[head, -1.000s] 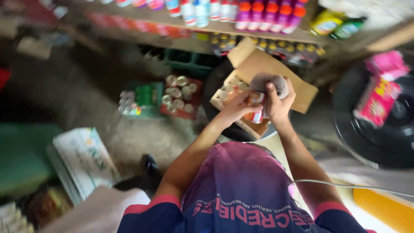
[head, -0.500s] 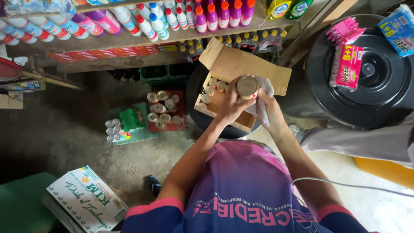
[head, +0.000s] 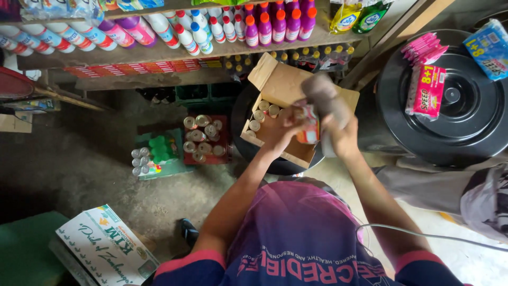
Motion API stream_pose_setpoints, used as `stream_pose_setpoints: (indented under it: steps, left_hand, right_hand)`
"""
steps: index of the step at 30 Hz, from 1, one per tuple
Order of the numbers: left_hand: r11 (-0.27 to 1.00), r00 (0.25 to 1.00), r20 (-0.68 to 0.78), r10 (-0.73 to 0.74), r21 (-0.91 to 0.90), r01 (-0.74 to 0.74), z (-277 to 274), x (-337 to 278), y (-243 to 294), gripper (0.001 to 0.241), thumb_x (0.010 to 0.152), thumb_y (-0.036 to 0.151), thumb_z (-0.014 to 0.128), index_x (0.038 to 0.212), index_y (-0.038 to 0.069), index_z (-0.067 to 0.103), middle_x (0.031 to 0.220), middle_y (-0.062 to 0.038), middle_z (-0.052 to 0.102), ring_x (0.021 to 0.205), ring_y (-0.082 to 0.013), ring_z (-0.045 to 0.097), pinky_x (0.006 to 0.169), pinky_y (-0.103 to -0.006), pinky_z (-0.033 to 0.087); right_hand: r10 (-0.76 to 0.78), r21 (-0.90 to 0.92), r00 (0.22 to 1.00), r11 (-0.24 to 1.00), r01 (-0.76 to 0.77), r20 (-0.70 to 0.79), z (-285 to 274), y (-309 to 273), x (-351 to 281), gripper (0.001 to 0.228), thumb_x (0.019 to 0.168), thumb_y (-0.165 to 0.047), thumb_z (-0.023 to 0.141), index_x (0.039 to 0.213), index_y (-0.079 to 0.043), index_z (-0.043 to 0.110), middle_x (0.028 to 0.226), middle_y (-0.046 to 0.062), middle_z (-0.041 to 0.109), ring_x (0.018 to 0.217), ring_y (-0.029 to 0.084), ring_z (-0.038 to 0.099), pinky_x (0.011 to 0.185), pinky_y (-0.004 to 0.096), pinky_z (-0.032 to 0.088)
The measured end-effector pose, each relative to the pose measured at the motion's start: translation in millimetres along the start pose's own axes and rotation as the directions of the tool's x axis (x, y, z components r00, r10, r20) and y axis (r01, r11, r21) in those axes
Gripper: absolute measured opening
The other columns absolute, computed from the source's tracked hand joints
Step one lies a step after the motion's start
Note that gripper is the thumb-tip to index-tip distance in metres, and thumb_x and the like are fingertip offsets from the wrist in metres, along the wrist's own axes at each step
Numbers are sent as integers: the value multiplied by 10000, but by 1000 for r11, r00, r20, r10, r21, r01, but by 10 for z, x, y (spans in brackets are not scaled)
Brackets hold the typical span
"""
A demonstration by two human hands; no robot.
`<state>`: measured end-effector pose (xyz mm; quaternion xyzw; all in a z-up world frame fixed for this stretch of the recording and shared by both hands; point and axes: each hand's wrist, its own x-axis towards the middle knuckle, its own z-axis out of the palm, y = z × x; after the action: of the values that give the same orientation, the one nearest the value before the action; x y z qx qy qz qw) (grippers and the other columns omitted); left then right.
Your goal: Wiping dust off canned goods with a cloth and organizing them on grocery store shelves.
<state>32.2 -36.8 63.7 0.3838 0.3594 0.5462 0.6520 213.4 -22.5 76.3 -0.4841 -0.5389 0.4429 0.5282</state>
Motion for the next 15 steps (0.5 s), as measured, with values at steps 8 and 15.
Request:
stream_pose_setpoints:
  steps: [8, 15]
  left_hand:
    - [903, 966, -10, -258, 352, 245, 213, 4, 52, 733, 769, 368, 889, 1299, -52, 606, 1225, -261, 667, 1182, -402, 651, 991, -534, 528]
    - [920, 942, -305, -142, 310, 239, 322, 128, 88, 818, 699, 399, 965, 1286, 13, 545, 1158, -236, 671, 1096, -366, 695, 939, -485, 576]
  right_hand:
    - [172, -3, 952, 984, -177, 253, -90, 12, 431, 147, 966, -254, 766, 969, -108, 751, 763, -15, 629, 624, 133, 590, 573, 273, 479]
    - [369, 79, 929, 927, -366, -29, 280, -188, -32, 502, 1014, -441, 696, 1218, 16, 654, 1028, 189, 629, 910, 245, 586, 838, 448, 503]
